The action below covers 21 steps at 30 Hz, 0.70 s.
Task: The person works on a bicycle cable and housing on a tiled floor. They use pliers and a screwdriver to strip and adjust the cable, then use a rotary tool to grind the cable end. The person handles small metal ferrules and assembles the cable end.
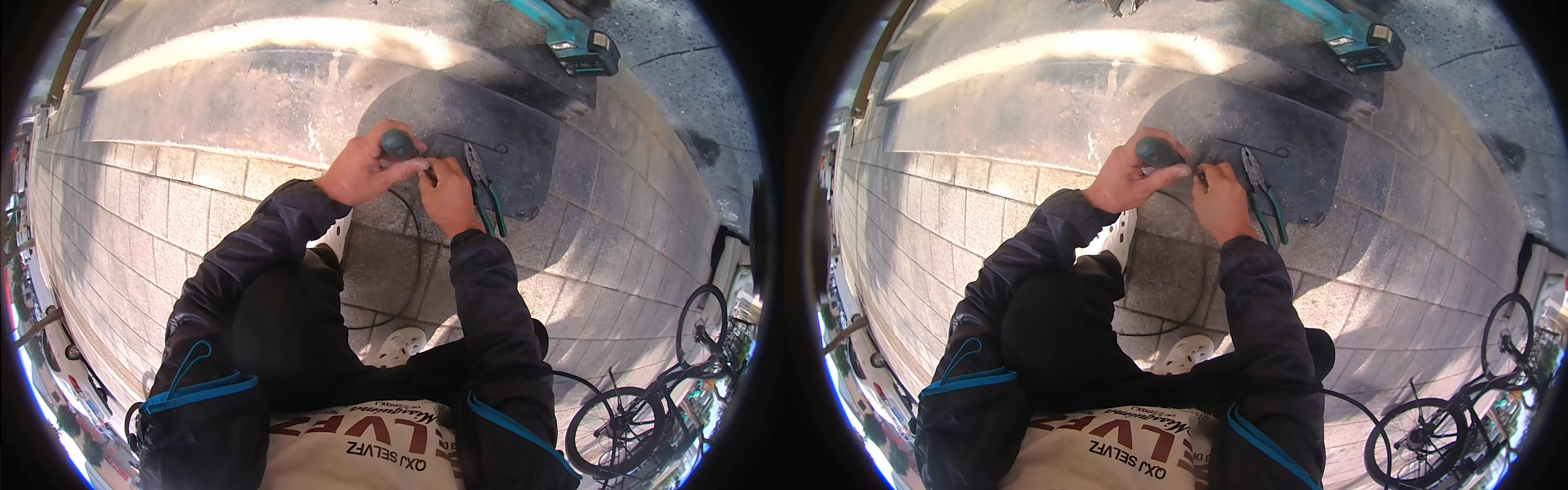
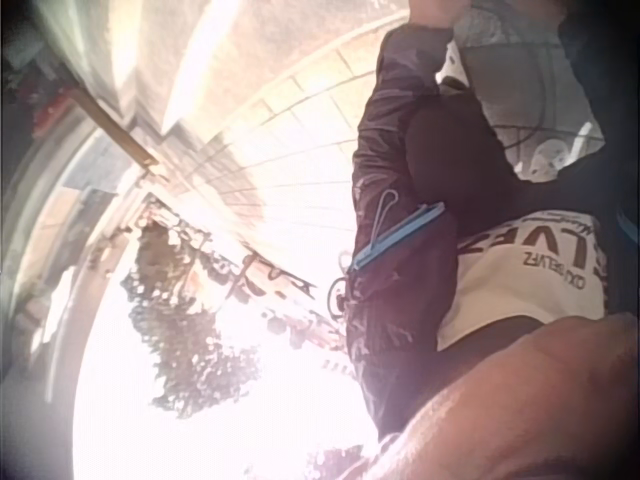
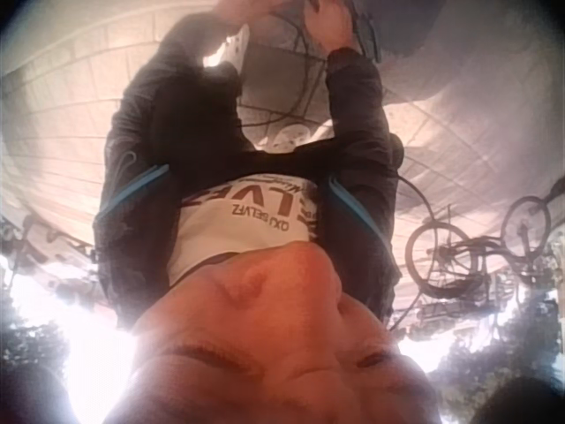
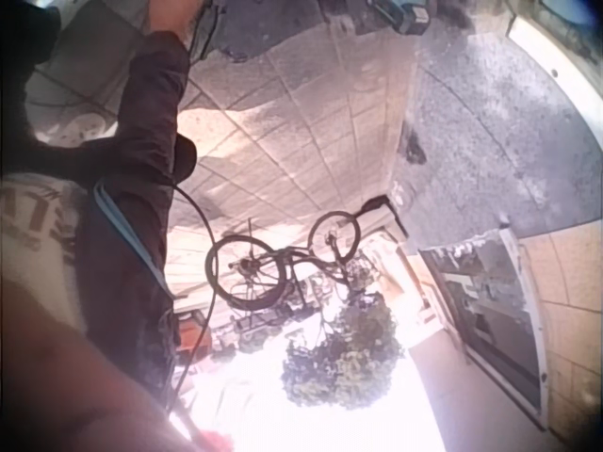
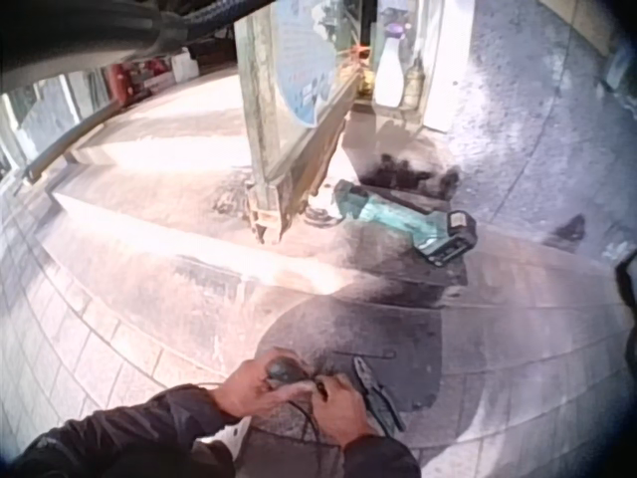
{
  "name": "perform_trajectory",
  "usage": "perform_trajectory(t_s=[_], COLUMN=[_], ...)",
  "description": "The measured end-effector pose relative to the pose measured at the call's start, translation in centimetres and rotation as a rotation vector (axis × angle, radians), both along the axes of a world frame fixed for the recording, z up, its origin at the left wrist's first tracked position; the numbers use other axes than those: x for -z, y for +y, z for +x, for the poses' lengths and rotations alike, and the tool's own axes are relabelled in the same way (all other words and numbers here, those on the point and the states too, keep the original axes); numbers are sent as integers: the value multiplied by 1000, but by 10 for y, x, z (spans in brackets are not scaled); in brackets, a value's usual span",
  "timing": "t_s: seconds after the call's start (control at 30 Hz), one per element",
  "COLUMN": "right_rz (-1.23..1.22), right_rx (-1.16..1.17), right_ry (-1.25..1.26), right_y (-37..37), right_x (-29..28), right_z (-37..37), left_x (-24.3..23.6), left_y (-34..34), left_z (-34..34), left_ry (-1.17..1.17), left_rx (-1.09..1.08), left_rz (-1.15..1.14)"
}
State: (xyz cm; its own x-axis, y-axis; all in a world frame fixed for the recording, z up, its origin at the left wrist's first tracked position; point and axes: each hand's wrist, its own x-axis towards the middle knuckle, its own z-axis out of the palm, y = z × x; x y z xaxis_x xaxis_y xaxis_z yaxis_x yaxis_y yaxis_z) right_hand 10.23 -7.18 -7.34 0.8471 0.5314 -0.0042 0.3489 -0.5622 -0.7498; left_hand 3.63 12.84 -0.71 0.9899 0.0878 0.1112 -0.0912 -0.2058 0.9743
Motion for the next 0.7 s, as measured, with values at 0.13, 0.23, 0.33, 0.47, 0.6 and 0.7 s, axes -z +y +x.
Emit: perform_trajectory(t_s=[0.13,0.23,0.33,0.47,0.6,0.7], right_rz=[10,14,12,15,14,-15], right_rx=[-2,-9,-13,-18,-51,-69], right_ry=[-23,-27,-32,-55,-84,-87], right_y=[-4,-3,-3,-3,-4,-4], right_x=[3,3,3,3,6,8], right_z=[1,0,-1,0,1,1], left_x=[-3,-6,-3,-5,-19,-33], left_y=[-2,-1,0,-2,-3,-8], left_z=[0,-1,-1,0,6,8], left_ry=[-6,-1,-48,-41,46,147], left_rx=[5,1,9,14,72,133], left_rz=[30,16,36,57,149,203])
